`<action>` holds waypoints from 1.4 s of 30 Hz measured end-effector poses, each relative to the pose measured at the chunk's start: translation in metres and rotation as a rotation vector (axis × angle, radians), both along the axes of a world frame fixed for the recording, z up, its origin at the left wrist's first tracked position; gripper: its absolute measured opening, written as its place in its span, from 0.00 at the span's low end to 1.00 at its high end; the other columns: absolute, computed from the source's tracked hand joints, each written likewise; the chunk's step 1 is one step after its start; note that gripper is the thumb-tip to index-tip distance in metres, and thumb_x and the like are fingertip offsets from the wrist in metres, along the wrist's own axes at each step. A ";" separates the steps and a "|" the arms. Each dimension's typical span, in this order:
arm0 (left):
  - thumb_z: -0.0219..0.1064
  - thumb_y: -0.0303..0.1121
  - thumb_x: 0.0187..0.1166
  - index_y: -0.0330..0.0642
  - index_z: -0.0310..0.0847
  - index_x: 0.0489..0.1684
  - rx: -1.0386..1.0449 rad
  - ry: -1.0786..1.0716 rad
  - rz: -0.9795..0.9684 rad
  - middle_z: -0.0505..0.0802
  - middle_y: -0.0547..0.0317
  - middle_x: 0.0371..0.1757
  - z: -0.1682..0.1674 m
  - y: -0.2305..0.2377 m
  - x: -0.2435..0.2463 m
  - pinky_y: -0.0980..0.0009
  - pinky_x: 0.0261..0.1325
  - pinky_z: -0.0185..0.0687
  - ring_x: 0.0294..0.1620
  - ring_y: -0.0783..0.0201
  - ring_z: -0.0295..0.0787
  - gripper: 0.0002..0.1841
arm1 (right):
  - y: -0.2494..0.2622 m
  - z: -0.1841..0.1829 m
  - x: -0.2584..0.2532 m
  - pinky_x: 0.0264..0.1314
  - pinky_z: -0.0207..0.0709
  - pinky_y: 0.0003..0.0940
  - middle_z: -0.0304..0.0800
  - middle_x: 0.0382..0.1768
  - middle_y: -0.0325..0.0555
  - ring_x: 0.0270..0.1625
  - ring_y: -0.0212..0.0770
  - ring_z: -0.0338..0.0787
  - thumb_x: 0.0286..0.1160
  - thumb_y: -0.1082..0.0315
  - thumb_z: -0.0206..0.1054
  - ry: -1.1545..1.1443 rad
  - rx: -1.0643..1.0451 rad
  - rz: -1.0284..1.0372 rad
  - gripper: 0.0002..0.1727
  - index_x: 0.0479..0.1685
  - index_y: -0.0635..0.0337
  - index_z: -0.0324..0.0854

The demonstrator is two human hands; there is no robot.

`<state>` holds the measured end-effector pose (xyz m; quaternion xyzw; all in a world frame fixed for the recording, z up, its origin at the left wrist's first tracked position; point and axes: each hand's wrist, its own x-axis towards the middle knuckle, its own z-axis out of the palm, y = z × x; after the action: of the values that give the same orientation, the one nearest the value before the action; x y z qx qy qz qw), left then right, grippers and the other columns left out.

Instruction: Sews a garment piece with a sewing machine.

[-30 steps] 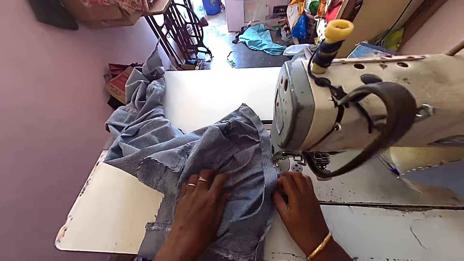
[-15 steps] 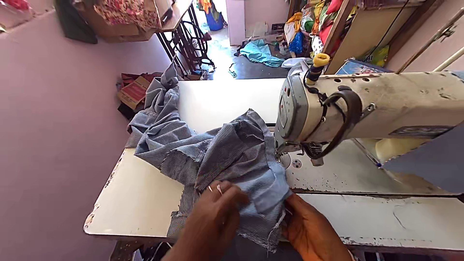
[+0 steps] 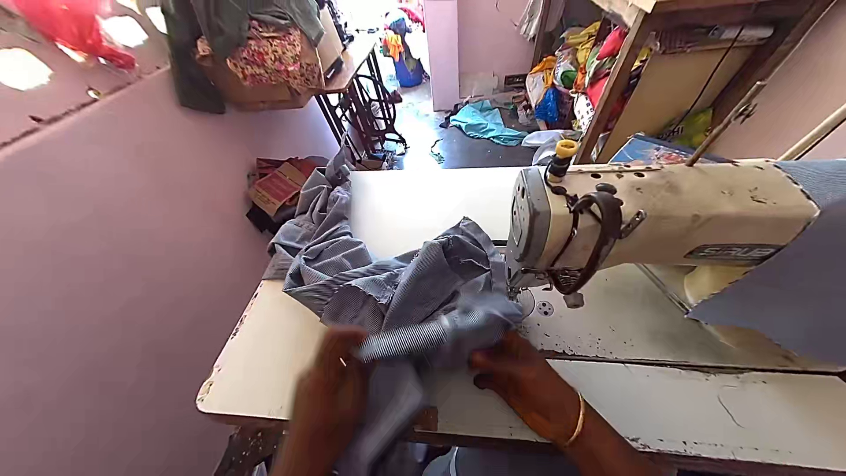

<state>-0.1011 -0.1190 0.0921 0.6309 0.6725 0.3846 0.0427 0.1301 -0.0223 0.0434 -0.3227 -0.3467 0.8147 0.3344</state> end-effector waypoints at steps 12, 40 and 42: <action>0.69 0.34 0.83 0.72 0.57 0.86 0.463 0.134 -0.305 0.61 0.70 0.89 -0.102 0.006 0.071 0.71 0.87 0.58 0.87 0.71 0.61 0.34 | -0.026 0.049 -0.013 0.23 0.79 0.19 0.90 0.28 0.46 0.22 0.29 0.86 0.88 0.66 0.61 -0.008 -0.027 -0.310 0.11 0.41 0.63 0.83; 0.47 0.51 0.92 0.69 0.78 0.81 -0.333 0.402 -0.712 0.73 0.72 0.89 -0.065 0.062 0.030 0.41 0.93 0.42 0.93 0.62 0.56 0.23 | -0.095 0.005 0.082 0.20 0.79 0.28 0.90 0.34 0.42 0.22 0.32 0.85 0.81 0.70 0.66 -0.645 0.176 -0.135 0.16 0.63 0.64 0.76; 0.50 0.50 0.90 0.70 0.78 0.80 -0.277 0.456 -0.699 0.73 0.71 0.88 -0.064 0.059 0.025 0.40 0.92 0.44 0.93 0.61 0.56 0.22 | -0.083 0.011 0.089 0.22 0.80 0.29 0.93 0.42 0.42 0.25 0.32 0.87 0.82 0.64 0.66 -0.691 0.211 -0.101 0.20 0.68 0.63 0.73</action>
<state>-0.0761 -0.0600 0.0284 0.8775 0.4560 0.1044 0.1051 0.2189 -0.1048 0.0542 -0.5594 -0.5050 0.5998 0.2690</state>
